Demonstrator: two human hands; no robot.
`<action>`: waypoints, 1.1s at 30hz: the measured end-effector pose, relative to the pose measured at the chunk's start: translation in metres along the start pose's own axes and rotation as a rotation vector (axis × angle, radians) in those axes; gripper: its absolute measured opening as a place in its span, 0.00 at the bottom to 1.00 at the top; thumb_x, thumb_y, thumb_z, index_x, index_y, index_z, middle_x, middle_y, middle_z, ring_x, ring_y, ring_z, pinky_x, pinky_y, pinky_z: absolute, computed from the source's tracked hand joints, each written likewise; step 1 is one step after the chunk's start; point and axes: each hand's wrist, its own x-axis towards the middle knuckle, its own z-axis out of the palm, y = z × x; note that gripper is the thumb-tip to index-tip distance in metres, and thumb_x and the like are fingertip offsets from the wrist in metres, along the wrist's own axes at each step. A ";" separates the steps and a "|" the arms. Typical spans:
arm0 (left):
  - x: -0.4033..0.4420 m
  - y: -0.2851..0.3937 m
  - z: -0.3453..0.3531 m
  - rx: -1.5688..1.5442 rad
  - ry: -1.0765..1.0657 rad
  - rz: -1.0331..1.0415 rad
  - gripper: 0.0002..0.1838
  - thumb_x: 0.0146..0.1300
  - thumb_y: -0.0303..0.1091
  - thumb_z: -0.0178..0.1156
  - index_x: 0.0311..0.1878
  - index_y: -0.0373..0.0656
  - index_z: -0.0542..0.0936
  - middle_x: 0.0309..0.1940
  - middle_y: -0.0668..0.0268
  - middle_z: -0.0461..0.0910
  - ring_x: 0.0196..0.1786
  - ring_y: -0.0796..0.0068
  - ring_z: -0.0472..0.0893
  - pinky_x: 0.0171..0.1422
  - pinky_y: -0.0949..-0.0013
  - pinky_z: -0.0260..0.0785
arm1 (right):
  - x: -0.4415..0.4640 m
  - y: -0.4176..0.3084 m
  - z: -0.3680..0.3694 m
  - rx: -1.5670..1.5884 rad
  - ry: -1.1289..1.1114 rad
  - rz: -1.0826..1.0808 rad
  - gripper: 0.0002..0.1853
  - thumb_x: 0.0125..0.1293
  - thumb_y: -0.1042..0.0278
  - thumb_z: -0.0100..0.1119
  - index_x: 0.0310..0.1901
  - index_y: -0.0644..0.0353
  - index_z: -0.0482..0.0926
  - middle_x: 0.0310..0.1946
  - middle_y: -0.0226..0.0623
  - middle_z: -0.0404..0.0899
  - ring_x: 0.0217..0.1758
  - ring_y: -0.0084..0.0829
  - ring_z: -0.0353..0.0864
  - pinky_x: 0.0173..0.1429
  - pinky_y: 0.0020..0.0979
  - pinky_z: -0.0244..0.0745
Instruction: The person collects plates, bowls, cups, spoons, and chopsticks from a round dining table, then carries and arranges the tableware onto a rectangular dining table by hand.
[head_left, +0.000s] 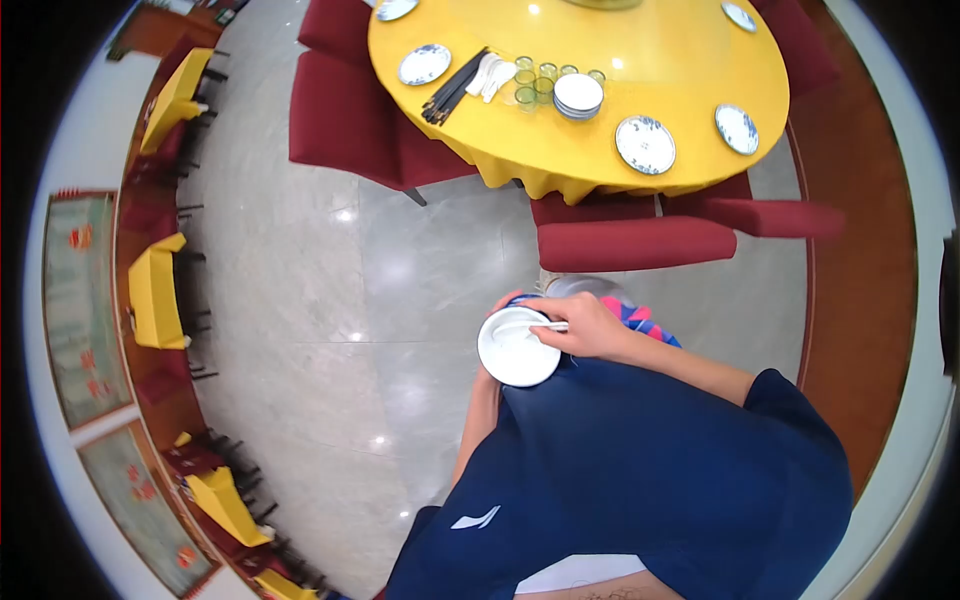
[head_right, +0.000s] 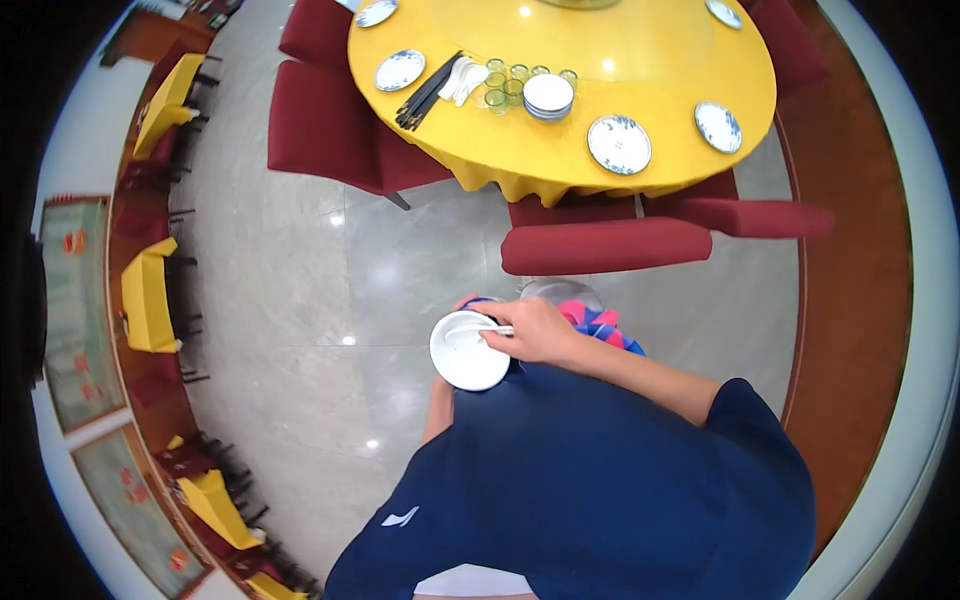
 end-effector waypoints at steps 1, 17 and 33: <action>0.010 0.014 0.001 -0.053 -0.058 -0.038 0.26 0.72 0.43 0.48 0.69 0.43 0.63 0.55 0.56 0.76 0.55 0.64 0.79 0.60 0.62 0.76 | 0.007 -0.003 -0.004 0.027 0.022 0.018 0.23 0.58 0.64 0.63 0.56 0.58 0.78 0.26 0.44 0.82 0.25 0.34 0.82 0.31 0.30 0.74; 0.211 0.161 -0.071 0.123 -0.284 -0.474 0.51 0.62 0.77 0.29 0.66 0.35 0.65 0.57 0.55 0.74 0.60 0.63 0.75 0.67 0.62 0.65 | 0.165 -0.005 0.011 -0.075 0.742 0.206 0.23 0.53 0.67 0.66 0.54 0.55 0.80 0.23 0.39 0.80 0.20 0.30 0.80 0.27 0.29 0.75; 0.364 0.275 -0.065 0.164 -0.745 -0.810 0.46 0.42 0.37 0.58 0.70 0.39 0.58 0.61 0.54 0.70 0.64 0.60 0.72 0.70 0.63 0.63 | 0.310 -0.023 0.012 -0.223 1.275 0.374 0.19 0.55 0.76 0.67 0.51 0.61 0.83 0.18 0.33 0.71 0.19 0.20 0.68 0.24 0.22 0.63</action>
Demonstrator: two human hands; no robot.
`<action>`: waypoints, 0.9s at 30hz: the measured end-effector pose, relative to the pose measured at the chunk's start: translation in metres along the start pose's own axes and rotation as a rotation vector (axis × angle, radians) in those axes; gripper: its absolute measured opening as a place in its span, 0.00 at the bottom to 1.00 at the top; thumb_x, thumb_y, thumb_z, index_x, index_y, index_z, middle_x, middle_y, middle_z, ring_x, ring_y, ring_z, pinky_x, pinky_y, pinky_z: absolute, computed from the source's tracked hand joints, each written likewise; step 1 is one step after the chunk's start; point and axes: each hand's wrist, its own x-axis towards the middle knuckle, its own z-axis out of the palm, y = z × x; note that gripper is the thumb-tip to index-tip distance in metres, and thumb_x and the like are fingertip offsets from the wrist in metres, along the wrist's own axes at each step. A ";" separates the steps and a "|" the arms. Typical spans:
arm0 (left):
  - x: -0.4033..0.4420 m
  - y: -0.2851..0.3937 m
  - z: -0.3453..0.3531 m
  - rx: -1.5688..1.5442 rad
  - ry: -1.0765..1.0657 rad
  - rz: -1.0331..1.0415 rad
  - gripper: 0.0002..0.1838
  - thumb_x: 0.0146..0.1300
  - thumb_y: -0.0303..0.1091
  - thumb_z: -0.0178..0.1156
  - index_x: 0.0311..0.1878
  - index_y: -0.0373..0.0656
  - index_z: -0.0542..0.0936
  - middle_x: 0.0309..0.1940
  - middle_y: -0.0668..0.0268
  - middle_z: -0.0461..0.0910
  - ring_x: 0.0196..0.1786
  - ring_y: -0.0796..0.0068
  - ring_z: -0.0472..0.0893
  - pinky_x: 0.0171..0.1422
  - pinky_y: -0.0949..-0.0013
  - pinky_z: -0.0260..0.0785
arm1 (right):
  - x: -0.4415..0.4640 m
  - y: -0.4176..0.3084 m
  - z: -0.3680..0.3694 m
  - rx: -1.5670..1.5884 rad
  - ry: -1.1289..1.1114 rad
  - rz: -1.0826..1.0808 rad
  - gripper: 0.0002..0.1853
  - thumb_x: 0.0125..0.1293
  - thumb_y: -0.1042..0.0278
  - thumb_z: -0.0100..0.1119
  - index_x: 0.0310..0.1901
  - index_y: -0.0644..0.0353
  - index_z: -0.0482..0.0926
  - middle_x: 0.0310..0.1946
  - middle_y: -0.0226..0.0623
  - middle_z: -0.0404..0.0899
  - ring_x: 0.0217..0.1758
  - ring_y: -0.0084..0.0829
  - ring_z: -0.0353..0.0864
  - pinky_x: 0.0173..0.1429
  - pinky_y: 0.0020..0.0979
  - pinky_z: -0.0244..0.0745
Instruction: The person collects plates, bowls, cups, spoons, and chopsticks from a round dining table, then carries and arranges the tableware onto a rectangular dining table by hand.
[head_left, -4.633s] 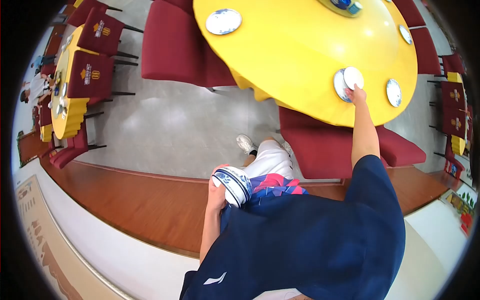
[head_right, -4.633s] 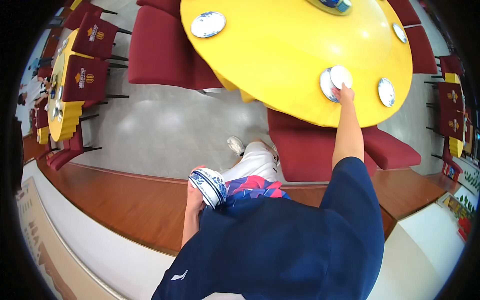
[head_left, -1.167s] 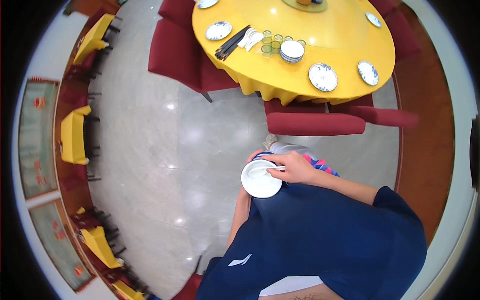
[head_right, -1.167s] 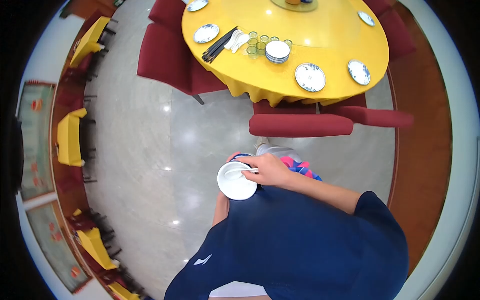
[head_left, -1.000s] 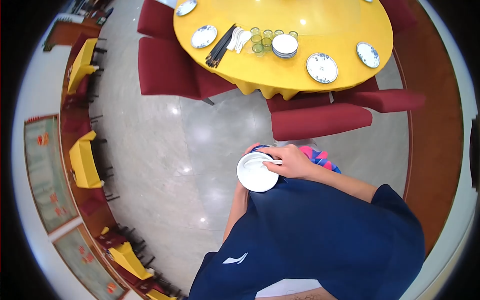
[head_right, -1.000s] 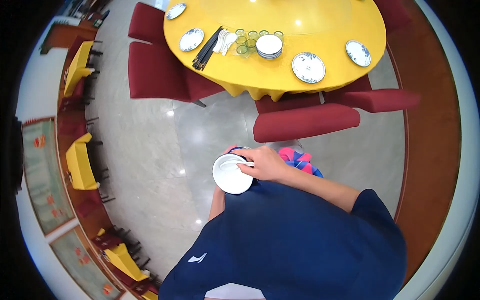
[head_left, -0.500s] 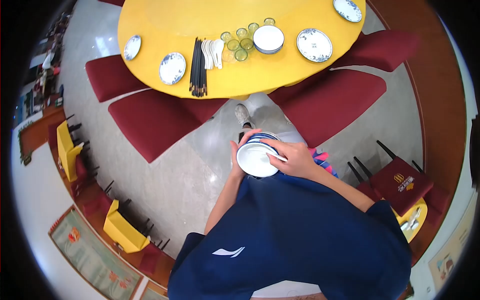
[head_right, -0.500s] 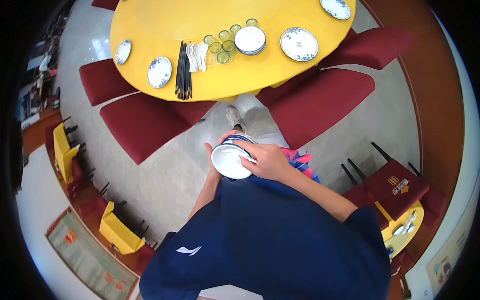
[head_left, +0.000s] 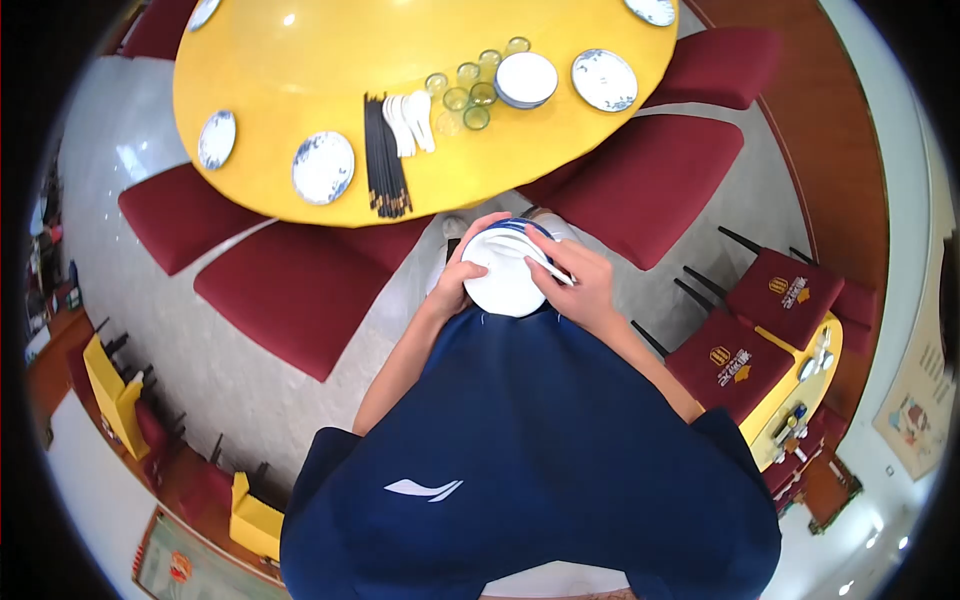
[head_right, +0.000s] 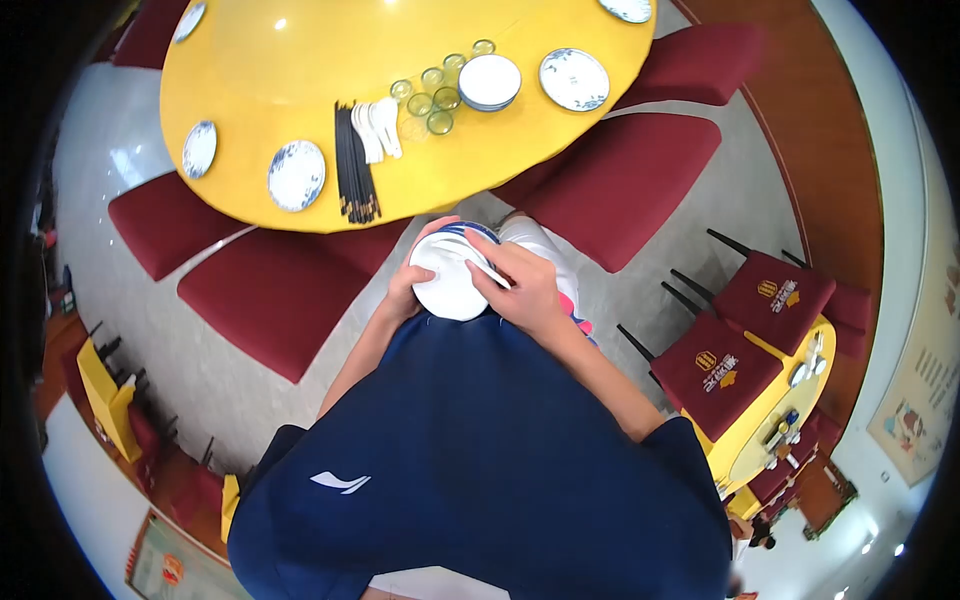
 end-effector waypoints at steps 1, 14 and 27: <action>0.007 0.003 -0.001 -0.005 0.003 -0.008 0.45 0.40 0.35 0.55 0.70 0.39 0.59 0.60 0.54 0.71 0.63 0.60 0.72 0.69 0.63 0.64 | 0.005 0.001 0.000 -0.005 0.002 -0.030 0.18 0.55 0.79 0.66 0.50 0.61 0.84 0.17 0.32 0.69 0.19 0.21 0.68 0.24 0.23 0.63; 0.151 -0.031 -0.079 -0.059 0.518 -0.030 0.33 0.54 0.23 0.49 0.67 0.41 0.63 0.61 0.55 0.70 0.63 0.61 0.72 0.66 0.61 0.68 | 0.105 0.153 0.063 0.533 0.280 0.627 0.13 0.66 0.75 0.59 0.50 0.68 0.81 0.49 0.43 0.81 0.54 0.30 0.78 0.59 0.27 0.70; 0.209 -0.060 -0.098 0.390 0.627 0.148 0.30 0.61 0.23 0.49 0.68 0.34 0.59 0.64 0.55 0.64 0.66 0.67 0.65 0.71 0.66 0.55 | 0.122 0.233 0.094 1.025 0.705 1.131 0.21 0.75 0.63 0.44 0.61 0.70 0.69 0.53 0.45 0.77 0.55 0.36 0.79 0.58 0.36 0.75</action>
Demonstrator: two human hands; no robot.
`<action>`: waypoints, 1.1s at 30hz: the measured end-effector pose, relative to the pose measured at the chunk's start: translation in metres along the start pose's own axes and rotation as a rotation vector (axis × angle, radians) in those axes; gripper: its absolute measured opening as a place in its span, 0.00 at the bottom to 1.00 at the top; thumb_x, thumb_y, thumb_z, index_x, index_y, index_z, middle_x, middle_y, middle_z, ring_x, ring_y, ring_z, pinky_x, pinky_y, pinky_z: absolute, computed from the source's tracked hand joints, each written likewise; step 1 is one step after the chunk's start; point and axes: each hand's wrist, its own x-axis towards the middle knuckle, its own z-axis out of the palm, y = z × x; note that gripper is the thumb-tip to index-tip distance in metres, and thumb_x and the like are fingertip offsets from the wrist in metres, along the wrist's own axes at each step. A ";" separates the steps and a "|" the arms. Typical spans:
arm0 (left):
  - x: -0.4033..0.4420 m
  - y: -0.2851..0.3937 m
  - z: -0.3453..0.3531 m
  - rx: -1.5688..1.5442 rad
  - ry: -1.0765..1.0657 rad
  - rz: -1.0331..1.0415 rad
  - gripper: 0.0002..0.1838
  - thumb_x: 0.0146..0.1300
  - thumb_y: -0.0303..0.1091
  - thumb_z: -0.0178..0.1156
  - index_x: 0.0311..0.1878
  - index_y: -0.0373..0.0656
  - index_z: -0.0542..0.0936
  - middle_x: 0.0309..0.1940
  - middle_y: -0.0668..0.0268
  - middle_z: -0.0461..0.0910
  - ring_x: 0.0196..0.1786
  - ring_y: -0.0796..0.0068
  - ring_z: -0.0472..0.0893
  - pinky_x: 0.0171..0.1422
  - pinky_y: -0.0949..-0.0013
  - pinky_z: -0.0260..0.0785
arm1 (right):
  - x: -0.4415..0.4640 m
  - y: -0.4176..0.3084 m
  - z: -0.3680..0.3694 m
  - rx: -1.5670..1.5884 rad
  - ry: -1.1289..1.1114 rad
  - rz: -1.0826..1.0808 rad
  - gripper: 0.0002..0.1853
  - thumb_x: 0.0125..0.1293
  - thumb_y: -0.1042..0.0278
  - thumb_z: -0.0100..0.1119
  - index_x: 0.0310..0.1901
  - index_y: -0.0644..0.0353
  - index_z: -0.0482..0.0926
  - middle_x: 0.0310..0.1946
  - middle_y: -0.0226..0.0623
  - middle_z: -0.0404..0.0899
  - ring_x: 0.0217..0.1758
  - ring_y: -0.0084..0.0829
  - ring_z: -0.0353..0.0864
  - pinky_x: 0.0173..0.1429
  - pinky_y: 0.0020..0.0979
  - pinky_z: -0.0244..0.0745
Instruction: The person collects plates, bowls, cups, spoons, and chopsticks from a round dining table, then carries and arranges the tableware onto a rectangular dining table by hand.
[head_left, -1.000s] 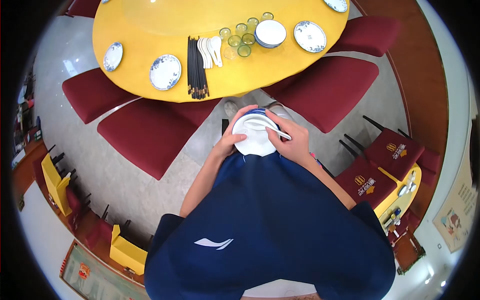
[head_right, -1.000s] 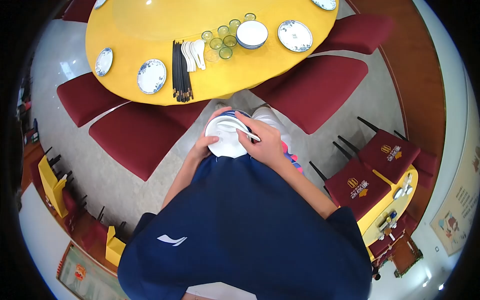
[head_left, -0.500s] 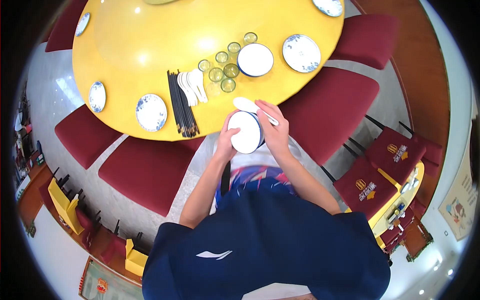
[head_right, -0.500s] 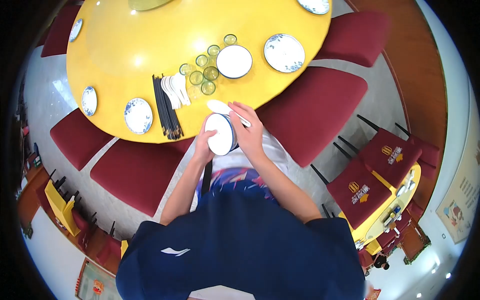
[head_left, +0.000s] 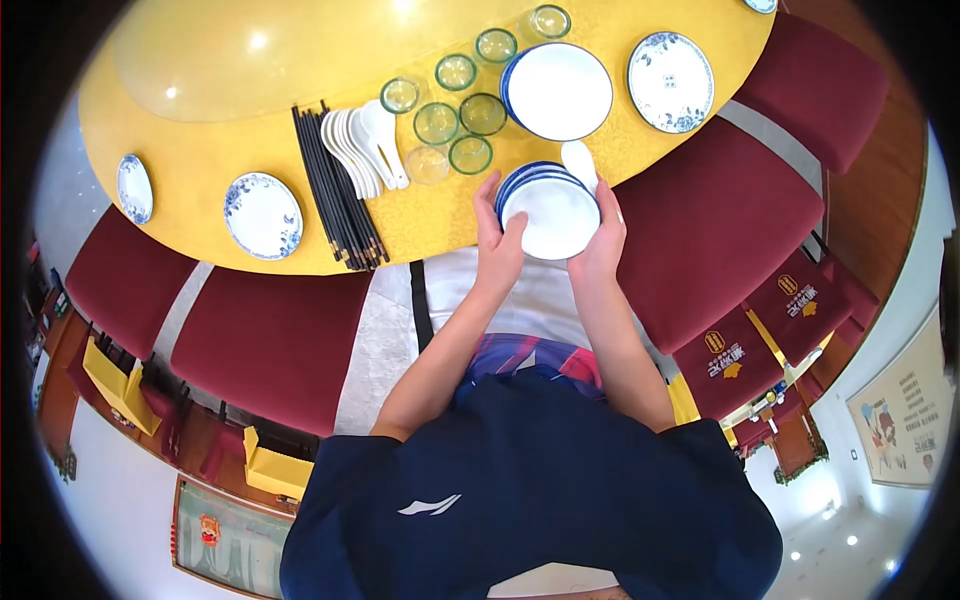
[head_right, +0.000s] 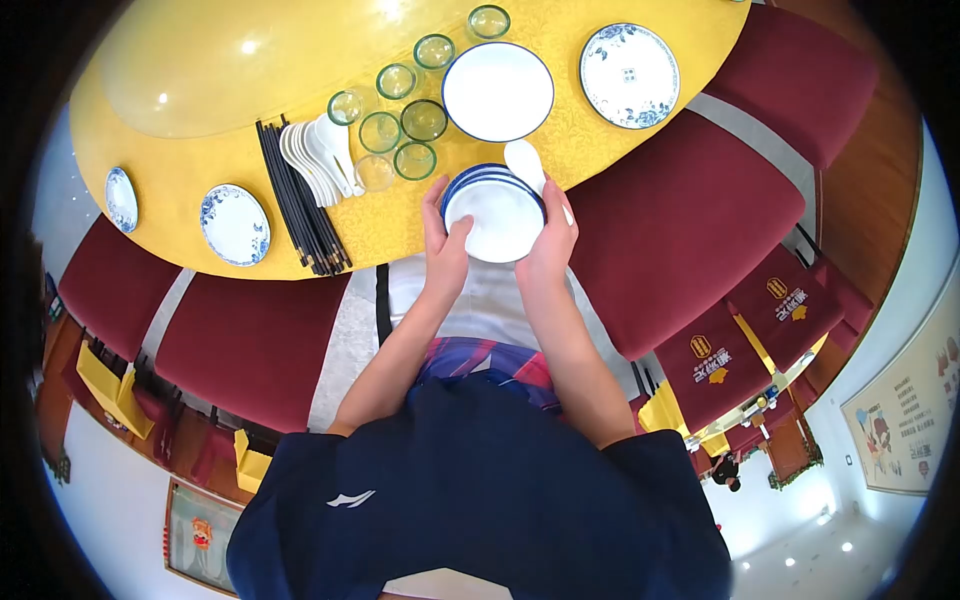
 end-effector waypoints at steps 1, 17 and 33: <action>0.000 -0.007 0.000 0.002 0.069 -0.009 0.28 0.62 0.23 0.49 0.67 0.34 0.58 0.62 0.54 0.65 0.65 0.66 0.66 0.70 0.65 0.56 | 0.004 0.002 0.000 0.028 0.006 0.003 0.20 0.75 0.63 0.44 0.60 0.69 0.69 0.53 0.44 0.77 0.55 0.36 0.79 0.58 0.36 0.75; 0.024 -0.011 0.012 -0.146 0.358 -0.080 0.21 0.64 0.30 0.54 0.59 0.35 0.68 0.53 0.59 0.73 0.55 0.68 0.73 0.63 0.66 0.63 | 0.031 0.045 0.006 0.285 0.033 0.022 0.20 0.73 0.60 0.44 0.59 0.66 0.69 0.54 0.45 0.76 0.57 0.38 0.77 0.58 0.39 0.75; 0.005 -0.023 0.022 -0.329 0.442 -0.093 0.34 0.63 0.29 0.61 0.69 0.33 0.59 0.64 0.54 0.66 0.65 0.63 0.68 0.69 0.64 0.60 | 0.030 0.038 0.008 0.196 -0.034 0.109 0.31 0.75 0.48 0.30 0.61 0.68 0.70 0.60 0.47 0.73 0.66 0.43 0.69 0.71 0.44 0.62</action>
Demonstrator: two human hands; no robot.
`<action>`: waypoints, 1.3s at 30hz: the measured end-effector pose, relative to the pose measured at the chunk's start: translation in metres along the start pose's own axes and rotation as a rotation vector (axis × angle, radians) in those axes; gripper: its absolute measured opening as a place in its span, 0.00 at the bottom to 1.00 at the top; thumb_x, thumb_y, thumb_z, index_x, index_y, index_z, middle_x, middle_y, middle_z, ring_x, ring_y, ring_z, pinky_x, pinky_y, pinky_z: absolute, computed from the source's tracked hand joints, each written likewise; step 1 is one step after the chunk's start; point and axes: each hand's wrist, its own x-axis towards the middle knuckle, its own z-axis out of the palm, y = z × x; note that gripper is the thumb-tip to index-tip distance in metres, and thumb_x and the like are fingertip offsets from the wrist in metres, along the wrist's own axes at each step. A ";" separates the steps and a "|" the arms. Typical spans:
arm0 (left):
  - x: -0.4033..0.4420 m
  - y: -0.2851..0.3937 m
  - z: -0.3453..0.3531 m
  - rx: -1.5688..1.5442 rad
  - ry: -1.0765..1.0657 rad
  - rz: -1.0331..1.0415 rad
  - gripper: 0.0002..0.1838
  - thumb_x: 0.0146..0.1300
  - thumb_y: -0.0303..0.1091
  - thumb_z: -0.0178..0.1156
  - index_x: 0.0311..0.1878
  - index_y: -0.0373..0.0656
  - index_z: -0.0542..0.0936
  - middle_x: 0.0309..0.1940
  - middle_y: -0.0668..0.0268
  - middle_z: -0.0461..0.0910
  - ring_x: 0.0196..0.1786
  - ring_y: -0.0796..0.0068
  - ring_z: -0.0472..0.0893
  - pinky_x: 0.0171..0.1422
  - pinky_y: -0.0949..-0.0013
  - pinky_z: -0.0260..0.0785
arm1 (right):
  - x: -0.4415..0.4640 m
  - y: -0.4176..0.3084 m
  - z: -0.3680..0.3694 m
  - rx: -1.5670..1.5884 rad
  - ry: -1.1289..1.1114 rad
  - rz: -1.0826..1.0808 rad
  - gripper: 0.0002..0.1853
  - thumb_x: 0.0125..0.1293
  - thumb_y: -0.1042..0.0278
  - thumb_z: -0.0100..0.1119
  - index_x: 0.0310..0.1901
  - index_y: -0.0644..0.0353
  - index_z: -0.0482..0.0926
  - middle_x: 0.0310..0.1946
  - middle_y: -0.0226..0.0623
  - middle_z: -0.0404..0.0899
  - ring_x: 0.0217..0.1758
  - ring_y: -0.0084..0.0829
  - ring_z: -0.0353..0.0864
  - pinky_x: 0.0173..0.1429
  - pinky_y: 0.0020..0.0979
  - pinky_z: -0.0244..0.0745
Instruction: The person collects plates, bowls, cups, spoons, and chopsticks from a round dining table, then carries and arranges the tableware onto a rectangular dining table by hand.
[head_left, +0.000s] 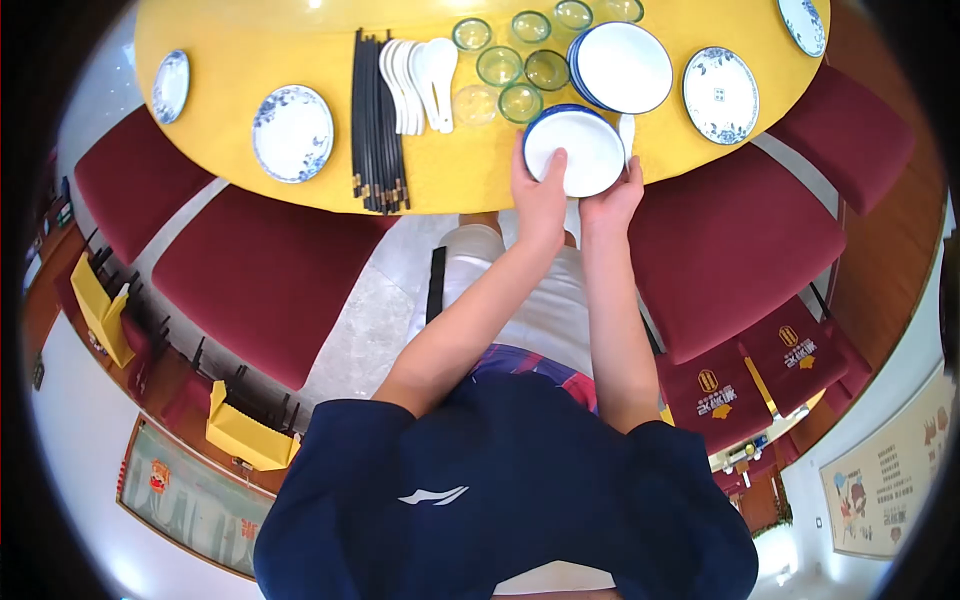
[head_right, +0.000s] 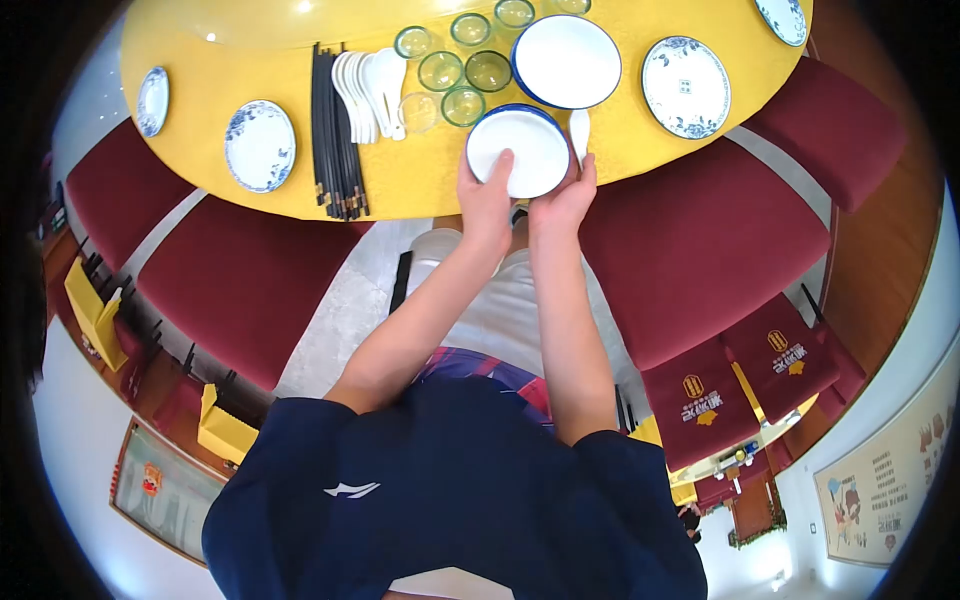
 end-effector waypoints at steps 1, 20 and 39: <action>0.002 0.000 0.004 0.005 -0.015 0.017 0.34 0.63 0.30 0.62 0.69 0.33 0.59 0.64 0.53 0.66 0.66 0.63 0.67 0.70 0.64 0.59 | 0.003 -0.001 -0.001 0.007 -0.015 0.003 0.31 0.76 0.48 0.29 0.61 0.68 0.70 0.61 0.46 0.73 0.67 0.43 0.68 0.71 0.44 0.62; 0.001 0.000 -0.043 0.512 0.021 0.126 0.38 0.59 0.46 0.66 0.63 0.32 0.62 0.34 0.58 0.73 0.35 0.67 0.72 0.45 0.65 0.67 | -0.153 -0.059 -0.100 -0.279 -0.287 -0.228 0.20 0.69 0.76 0.54 0.61 0.65 0.68 0.37 0.34 0.79 0.37 0.22 0.78 0.41 0.23 0.76; 0.100 0.175 -0.089 1.393 -0.067 0.863 0.26 0.68 0.46 0.53 0.27 0.28 0.80 0.27 0.40 0.79 0.36 0.42 0.82 0.43 0.49 0.74 | -0.171 0.027 -0.093 -0.825 -0.520 0.142 0.20 0.76 0.52 0.42 0.51 0.61 0.75 0.33 0.35 0.81 0.32 0.24 0.80 0.42 0.25 0.74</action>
